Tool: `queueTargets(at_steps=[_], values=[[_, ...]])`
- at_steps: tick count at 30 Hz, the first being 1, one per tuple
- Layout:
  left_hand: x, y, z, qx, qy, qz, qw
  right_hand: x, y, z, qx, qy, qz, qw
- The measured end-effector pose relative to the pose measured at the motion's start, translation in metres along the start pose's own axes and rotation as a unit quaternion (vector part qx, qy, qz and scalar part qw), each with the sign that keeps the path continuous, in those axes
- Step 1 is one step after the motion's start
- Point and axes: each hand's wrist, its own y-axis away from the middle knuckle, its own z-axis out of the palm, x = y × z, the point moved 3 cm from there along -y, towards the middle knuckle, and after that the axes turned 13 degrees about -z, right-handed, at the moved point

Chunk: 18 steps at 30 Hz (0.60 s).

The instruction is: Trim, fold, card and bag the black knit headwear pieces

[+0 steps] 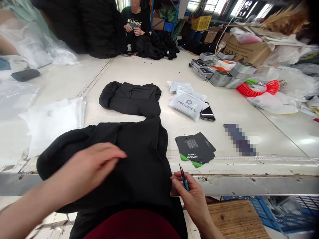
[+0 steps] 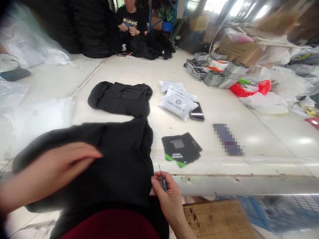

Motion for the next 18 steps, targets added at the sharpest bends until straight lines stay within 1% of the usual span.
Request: queueTargets(at_steps=[2,3,4,5,7,9,12,14,16,18], values=[[0.042,-0.035,0.029,-0.068,-0.001,0.034,0.997,-0.002,-0.002,0.006,0.006,-0.010,0.004,1.000],[0.056,-0.051,0.044,-0.099,-0.002,0.045,0.994,-0.002,-0.002,0.009,0.009,-0.013,0.002,1.000],[0.064,-0.064,0.058,-0.118,-0.008,0.052,0.992,-0.001,-0.002,0.012,0.010,-0.013,0.001,1.000],[0.069,-0.074,0.071,-0.134,-0.015,0.055,0.989,0.000,-0.002,0.014,0.010,-0.013,0.003,1.000],[0.067,-0.085,0.088,-0.153,-0.015,0.051,0.987,0.002,-0.001,0.017,0.005,-0.010,0.007,1.000],[0.059,-0.088,0.095,-0.155,0.002,0.043,0.987,0.000,-0.001,0.020,-0.009,-0.002,-0.010,1.000],[0.049,-0.083,0.097,-0.137,0.028,0.048,0.989,-0.007,-0.004,0.022,-0.051,0.020,-0.042,0.998],[0.048,-0.079,0.097,-0.126,0.033,0.055,0.990,-0.010,-0.009,0.021,-0.077,0.030,-0.036,0.996],[0.048,-0.078,0.098,-0.122,0.036,0.057,0.990,-0.011,-0.019,0.018,-0.073,0.034,-0.026,0.996],[0.049,-0.079,0.098,-0.119,0.041,0.059,0.990,-0.011,-0.034,0.013,-0.037,0.039,-0.031,0.998]])
